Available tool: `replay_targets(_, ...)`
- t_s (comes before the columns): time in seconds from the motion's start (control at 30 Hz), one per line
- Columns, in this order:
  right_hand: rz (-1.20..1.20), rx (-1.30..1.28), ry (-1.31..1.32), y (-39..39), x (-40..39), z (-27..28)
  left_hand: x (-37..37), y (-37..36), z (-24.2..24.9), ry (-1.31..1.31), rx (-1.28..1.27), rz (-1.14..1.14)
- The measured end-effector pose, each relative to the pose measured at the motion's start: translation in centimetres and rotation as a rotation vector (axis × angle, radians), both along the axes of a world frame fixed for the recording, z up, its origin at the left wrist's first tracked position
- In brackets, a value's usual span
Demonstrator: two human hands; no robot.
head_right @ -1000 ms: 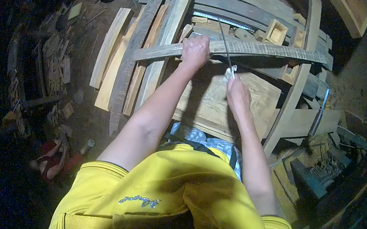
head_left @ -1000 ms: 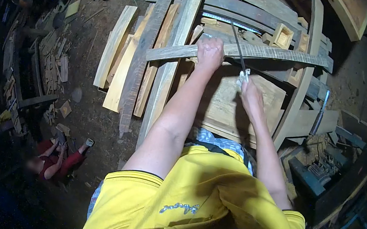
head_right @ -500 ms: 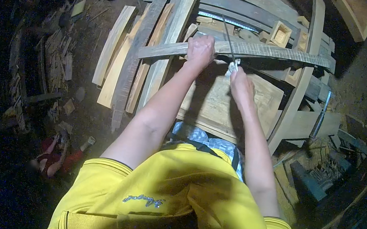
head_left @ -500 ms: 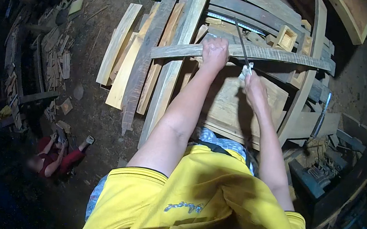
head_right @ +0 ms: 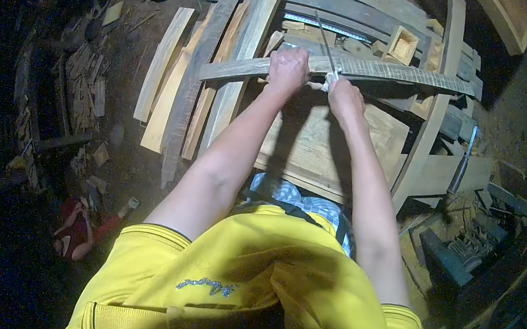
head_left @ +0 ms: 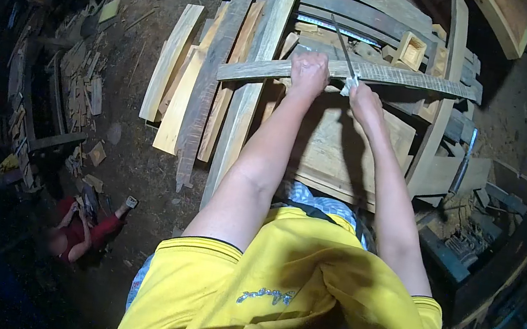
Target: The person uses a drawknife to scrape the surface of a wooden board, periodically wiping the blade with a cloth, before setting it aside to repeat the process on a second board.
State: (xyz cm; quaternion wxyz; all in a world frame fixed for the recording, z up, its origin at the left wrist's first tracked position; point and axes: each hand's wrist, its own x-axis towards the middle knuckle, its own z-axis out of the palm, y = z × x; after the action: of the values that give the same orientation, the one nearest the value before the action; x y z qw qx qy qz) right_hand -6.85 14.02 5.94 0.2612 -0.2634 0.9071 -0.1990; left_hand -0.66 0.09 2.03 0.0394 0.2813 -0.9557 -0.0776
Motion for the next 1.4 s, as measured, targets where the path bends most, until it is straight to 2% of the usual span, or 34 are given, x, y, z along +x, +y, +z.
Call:
replay_targets(0.13, -0.05, 0.009, 0.02, 1.2, 1.7, 0.1, 0.2, 0.1, -0.2, 0.025, -0.008, 0.0)
replay_targets(0.23, -0.073, -0.007, -0.074, 3.6, 3.4, 0.6, 0.2, 0.0, -0.4, 0.039, -0.038, -0.011)
replay_targets(0.43, -0.029, 0.03, -0.003, -0.7, 0.3, -0.2, 0.3, 0.1, -0.2, 0.074, -0.018, -0.048)
replay_targets(0.63, -0.09, 0.017, -0.071, 4.0, 3.9, -0.3, 0.6, 0.0, -0.5, 0.009, -0.056, -0.034)
replay_targets(0.7, -0.079, -0.053, -0.054, 3.0, 2.7, -0.6, 0.4, 0.1, -0.4, 0.052, -0.081, -0.049)
replay_targets(0.83, -0.011, -0.019, 0.038, -0.4, 0.5, -0.7, 0.4, 0.0, 0.4, 0.039, -0.025, -0.056)
replay_targets(0.97, -0.067, -0.047, -0.026, 2.9, 3.2, -0.1, 0.4, -0.1, -0.1, -0.019, -0.011, -0.03)
replay_targets(1.03, -0.067, -0.021, -0.007, 4.2, 4.0, -0.3, 0.5, 0.1, -0.4, 0.047, -0.062, -0.043)
replay_targets(1.17, -0.01, -0.05, 0.048, 0.3, 0.6, -1.9, 0.3, -0.1, -0.4, 0.041, -0.017, -0.066)
replay_targets(1.2, -0.059, -0.026, 0.05, -0.4, 0.4, -1.5, 0.3, -0.1, -0.4, 0.042, -0.022, -0.069)
replay_targets(1.4, -0.079, -0.019, -0.03, 4.2, 4.3, 0.0, 0.6, 0.0, -0.2, 0.035, -0.054, -0.061)
